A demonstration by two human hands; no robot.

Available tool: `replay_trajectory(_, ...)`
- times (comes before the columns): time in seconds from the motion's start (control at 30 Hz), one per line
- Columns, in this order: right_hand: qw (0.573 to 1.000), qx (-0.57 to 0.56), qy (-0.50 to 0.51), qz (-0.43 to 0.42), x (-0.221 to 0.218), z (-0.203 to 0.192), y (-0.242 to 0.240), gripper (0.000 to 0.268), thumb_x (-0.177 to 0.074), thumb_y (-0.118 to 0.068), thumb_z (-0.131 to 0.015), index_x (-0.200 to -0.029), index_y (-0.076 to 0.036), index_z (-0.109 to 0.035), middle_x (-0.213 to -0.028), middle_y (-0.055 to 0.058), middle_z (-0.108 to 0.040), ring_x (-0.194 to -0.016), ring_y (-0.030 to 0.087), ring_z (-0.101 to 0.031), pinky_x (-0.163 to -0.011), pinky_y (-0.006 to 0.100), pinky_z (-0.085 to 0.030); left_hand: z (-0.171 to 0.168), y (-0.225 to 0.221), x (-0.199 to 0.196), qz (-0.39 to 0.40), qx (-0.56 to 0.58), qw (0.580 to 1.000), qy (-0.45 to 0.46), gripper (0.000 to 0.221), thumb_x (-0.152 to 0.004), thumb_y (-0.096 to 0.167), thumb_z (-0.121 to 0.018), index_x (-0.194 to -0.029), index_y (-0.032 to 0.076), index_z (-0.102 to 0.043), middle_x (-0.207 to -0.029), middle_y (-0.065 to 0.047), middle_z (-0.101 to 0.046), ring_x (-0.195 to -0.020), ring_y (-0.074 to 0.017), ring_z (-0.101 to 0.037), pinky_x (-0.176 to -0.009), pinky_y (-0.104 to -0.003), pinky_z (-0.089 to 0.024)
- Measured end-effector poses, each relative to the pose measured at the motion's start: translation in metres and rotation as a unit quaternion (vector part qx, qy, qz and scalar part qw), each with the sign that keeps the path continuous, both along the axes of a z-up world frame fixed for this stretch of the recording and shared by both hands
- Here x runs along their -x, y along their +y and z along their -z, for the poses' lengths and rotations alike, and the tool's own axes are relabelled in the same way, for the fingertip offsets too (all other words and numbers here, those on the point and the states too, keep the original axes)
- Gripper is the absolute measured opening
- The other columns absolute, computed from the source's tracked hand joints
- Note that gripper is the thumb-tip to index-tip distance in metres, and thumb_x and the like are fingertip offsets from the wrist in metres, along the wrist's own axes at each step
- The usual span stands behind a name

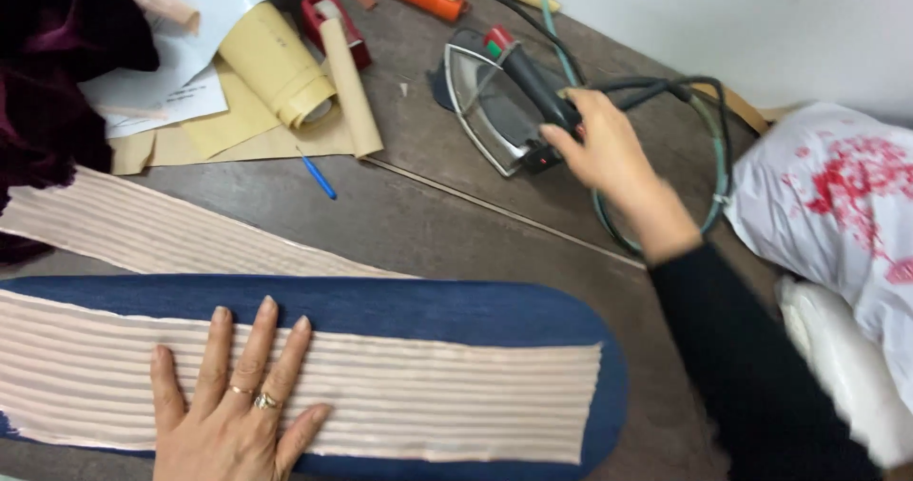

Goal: Ironing and setting pleats on fabric strips using a steam iron and a wooden clapper.

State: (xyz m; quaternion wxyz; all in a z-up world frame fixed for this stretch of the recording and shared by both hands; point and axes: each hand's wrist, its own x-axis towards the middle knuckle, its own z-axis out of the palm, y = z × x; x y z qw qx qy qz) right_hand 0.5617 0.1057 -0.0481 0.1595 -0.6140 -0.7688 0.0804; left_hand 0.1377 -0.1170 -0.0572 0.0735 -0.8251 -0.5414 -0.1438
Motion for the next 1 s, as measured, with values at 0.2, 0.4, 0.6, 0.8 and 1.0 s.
replay_trajectory(0.2,0.884,0.391,0.191,0.169,0.035,-0.004,0.110,0.083,-0.093,-0.036,-0.062,-0.147,0.009,-0.017,-0.081,0.012,-0.066,-0.062,0.017,-0.059,-0.057,0.029,-0.050,0.006,0.004,-0.001,-0.011,-0.046,0.999,0.000,0.070,-0.092,0.068,-0.027,-0.142,0.026,-0.050,-0.146,-0.006,-0.051,-0.136,-0.0341,-0.043,-0.114,-0.059,-0.020)
replay_trajectory(0.4,0.896,0.346,0.195,0.201,0.054,-0.002,0.100,0.051,-0.094,-0.047,-0.066,-0.068,-0.006,-0.049,-0.053,0.007,-0.048,-0.042,0.016,-0.043,-0.039,0.031,-0.036,0.005,0.005,0.000,-0.011,-0.031,0.999,-0.019,0.069,-0.088,0.067,-0.033,-0.142,0.027,-0.048,-0.148,-0.004,-0.047,-0.138,-0.0314,-0.040,-0.114,-0.058,-0.018)
replay_trajectory(0.6,0.937,0.300,0.110,0.142,0.065,-0.098,0.017,0.042,-0.103,-0.038,-0.059,-0.075,-0.008,-0.048,-0.052,0.005,-0.049,-0.038,0.015,-0.040,-0.039,0.029,-0.034,-0.007,0.001,-0.003,-0.020,0.013,1.000,-0.001,0.074,-0.082,0.063,-0.046,-0.146,0.025,-0.044,-0.152,-0.006,-0.044,-0.142,-0.0327,-0.038,-0.115,-0.061,-0.019)
replay_trajectory(0.8,0.965,0.243,-0.035,0.088,0.044,-0.186,-0.081,0.036,-0.087,-0.033,-0.064,-0.065,-0.005,-0.062,-0.054,0.003,-0.046,-0.051,0.014,-0.040,-0.047,0.031,-0.031,-0.015,0.001,-0.002,0.015,0.011,1.000,-0.006,0.074,-0.087,0.061,-0.042,-0.149,0.021,-0.041,-0.156,-0.008,-0.036,-0.147,-0.0332,-0.026,-0.113,-0.064,-0.020)
replay_trajectory(1.0,0.948,0.316,-0.018,-0.017,0.025,-0.187,-0.154,0.029,-0.065,-0.043,-0.080,-0.082,-0.022,-0.090,-0.043,-0.006,-0.069,-0.038,0.009,-0.057,-0.041,0.025,-0.045,-0.023,-0.003,-0.003,0.019,0.012,1.000,0.005,0.076,-0.085,0.057,-0.045,-0.149,0.017,-0.037,-0.157,-0.004,-0.034,-0.147,-0.0296,-0.027,-0.112,-0.066,-0.021)
